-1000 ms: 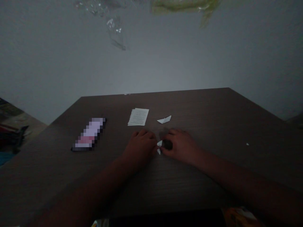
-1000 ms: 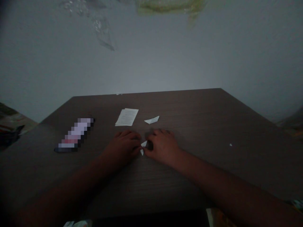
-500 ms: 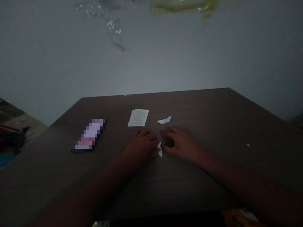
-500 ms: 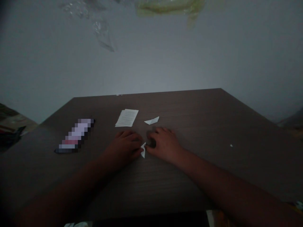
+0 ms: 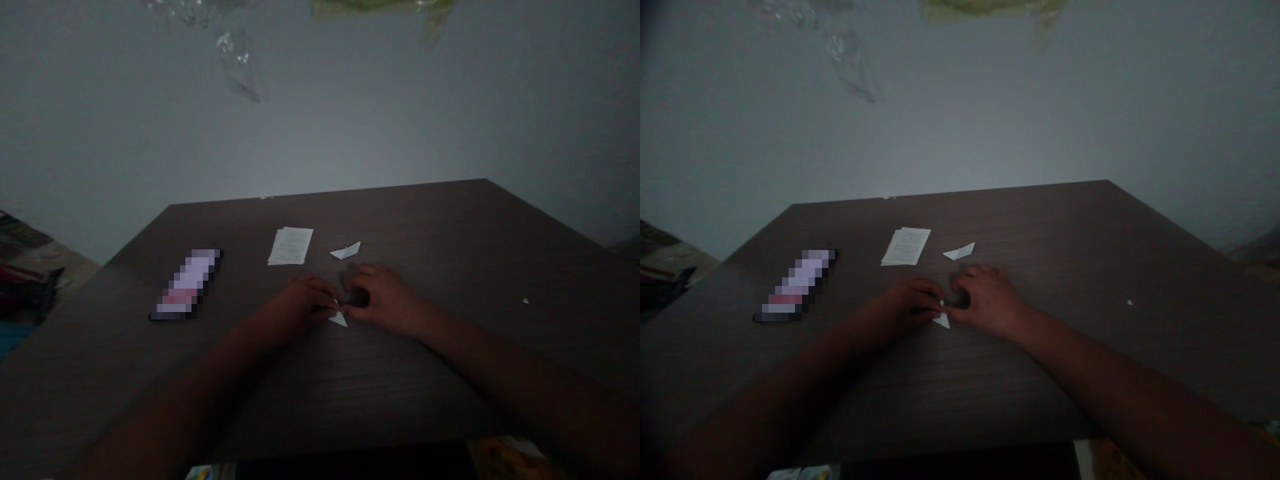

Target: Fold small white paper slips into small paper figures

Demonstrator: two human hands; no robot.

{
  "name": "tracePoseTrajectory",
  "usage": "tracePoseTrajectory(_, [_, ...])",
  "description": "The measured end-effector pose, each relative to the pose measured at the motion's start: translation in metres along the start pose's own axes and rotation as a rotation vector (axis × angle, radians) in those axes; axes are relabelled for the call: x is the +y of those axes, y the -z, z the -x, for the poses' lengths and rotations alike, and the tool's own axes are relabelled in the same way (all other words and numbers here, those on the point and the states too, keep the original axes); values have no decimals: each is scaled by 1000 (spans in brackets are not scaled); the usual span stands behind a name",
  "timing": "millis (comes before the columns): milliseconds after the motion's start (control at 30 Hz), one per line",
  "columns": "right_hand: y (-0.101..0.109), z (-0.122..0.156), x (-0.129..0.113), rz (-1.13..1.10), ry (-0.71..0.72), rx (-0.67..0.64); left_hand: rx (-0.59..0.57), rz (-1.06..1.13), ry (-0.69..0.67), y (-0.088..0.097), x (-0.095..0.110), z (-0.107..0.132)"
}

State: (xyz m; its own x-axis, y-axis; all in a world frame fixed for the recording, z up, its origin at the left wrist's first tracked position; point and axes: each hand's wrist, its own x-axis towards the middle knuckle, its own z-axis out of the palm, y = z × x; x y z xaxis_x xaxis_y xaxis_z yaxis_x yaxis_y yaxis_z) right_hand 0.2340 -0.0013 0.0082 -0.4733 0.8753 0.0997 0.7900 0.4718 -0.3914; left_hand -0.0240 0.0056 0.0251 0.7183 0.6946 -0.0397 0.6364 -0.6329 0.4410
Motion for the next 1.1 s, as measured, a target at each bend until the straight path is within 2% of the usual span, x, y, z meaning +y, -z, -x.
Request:
tracePoseTrajectory(133, [0, -1, -6, 17, -35, -15, -13, -18, 16, 3, 2, 1])
tracePoseTrajectory(367, [2, -1, -9, 48, -29, -61, -1, -22, 136, 3, 13, 1])
tracePoseTrajectory(667, [12, -1, -7, 50, -5, -166, -15, -12, 122, 2, 9, 0])
tracePoseTrajectory(900, [25, 3, -8, 11, 5, -248, -6, -1, 115, 4, 14, 4])
tracePoseTrajectory(1100, [16, 0, 0, -79, -29, -181, 11, -4, 110, 0, 9, 5])
